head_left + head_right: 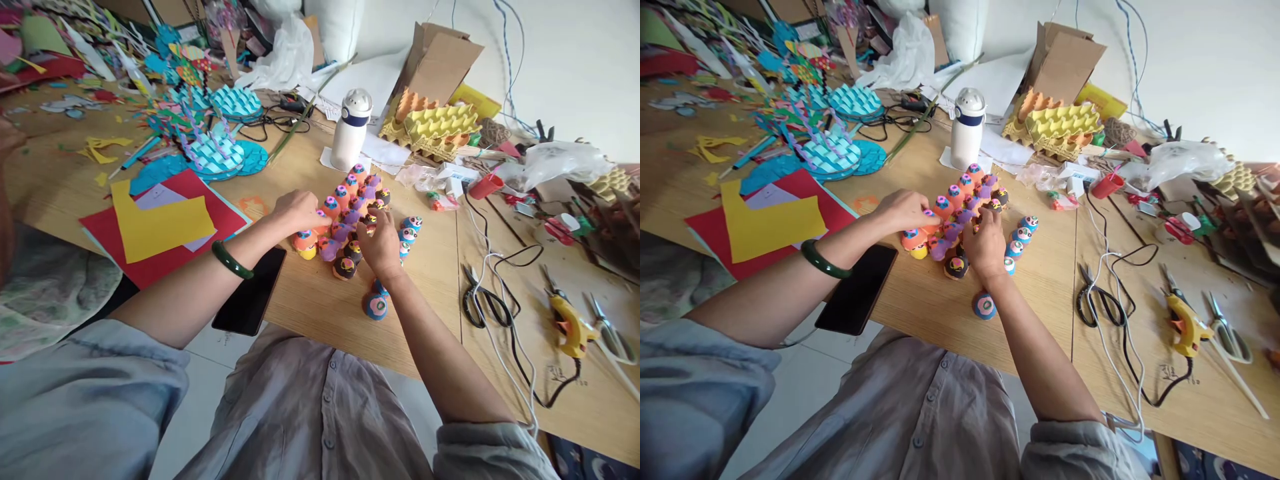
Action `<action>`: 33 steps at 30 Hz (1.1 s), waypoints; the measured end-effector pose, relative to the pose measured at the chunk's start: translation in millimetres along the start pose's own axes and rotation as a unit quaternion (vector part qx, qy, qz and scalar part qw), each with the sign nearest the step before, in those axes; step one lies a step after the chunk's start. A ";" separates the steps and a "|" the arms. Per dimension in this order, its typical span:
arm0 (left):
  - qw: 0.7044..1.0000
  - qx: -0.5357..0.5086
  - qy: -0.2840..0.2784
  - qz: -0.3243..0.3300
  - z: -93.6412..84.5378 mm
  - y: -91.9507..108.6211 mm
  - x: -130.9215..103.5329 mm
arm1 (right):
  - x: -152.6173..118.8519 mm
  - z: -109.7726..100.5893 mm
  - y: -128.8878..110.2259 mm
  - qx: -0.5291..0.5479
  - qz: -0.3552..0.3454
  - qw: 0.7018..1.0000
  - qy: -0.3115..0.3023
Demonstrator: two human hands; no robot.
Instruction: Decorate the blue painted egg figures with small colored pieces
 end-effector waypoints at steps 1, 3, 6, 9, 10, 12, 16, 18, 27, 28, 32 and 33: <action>1.000 -0.004 -0.016 0.007 5.0 0.2 1.0 | 1.7 -1.1 4.3 -0.002 0.008 1.000 0.011; 1.000 -0.011 -0.023 0.010 8.5 -0.8 1.8 | 4.3 -3.4 10.1 -0.016 0.018 0.999 0.031; 1.000 -0.004 -0.019 0.002 8.4 -0.9 1.4 | 6.3 -1.8 15.7 -0.046 0.044 0.997 0.034; 0.999 -0.001 -0.039 0.006 12.8 5.4 0.5 | 8.4 8.2 18.9 -0.071 0.053 0.996 0.005; 0.999 -0.001 -0.041 0.003 14.0 7.2 0.3 | 9.9 11.5 19.0 -0.081 0.044 0.996 0.002; 0.999 0.001 -0.038 -0.005 15.3 9.3 0.4 | 14.1 16.3 20.8 -0.093 0.027 0.995 0.013; 0.999 -0.010 -0.047 -0.002 22.8 9.2 1.1 | 24.5 31.9 35.9 -0.058 0.074 0.995 -0.018; 0.998 -0.019 -0.061 0.004 27.7 8.0 0.8 | 28.2 36.7 38.6 -0.042 0.094 0.994 -0.032; 0.993 -0.019 0.097 0.070 -11.8 35.2 -15.6 | 33.9 32.2 59.8 0.032 0.135 0.989 0.045; 0.992 0.001 0.079 0.094 -9.4 45.9 -16.7 | 35.1 31.7 64.8 0.054 0.138 0.987 0.059; 0.988 0.039 0.009 0.147 3.2 81.6 -13.4 | 40.2 27.6 79.2 0.195 0.142 0.967 0.082; 0.989 0.024 -0.016 0.145 6.1 86.3 -10.8 | 40.5 24.6 80.5 0.218 0.143 0.962 0.081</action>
Point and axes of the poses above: each hand's wrist, its own x-axis towards the middle knuckle, its own z-axis out of the palm, y = z × x, the point moved 8 cm from there along x, towards the middle knuckle, and after that the axes turned 1 degree about z, right-handed, at the moved point
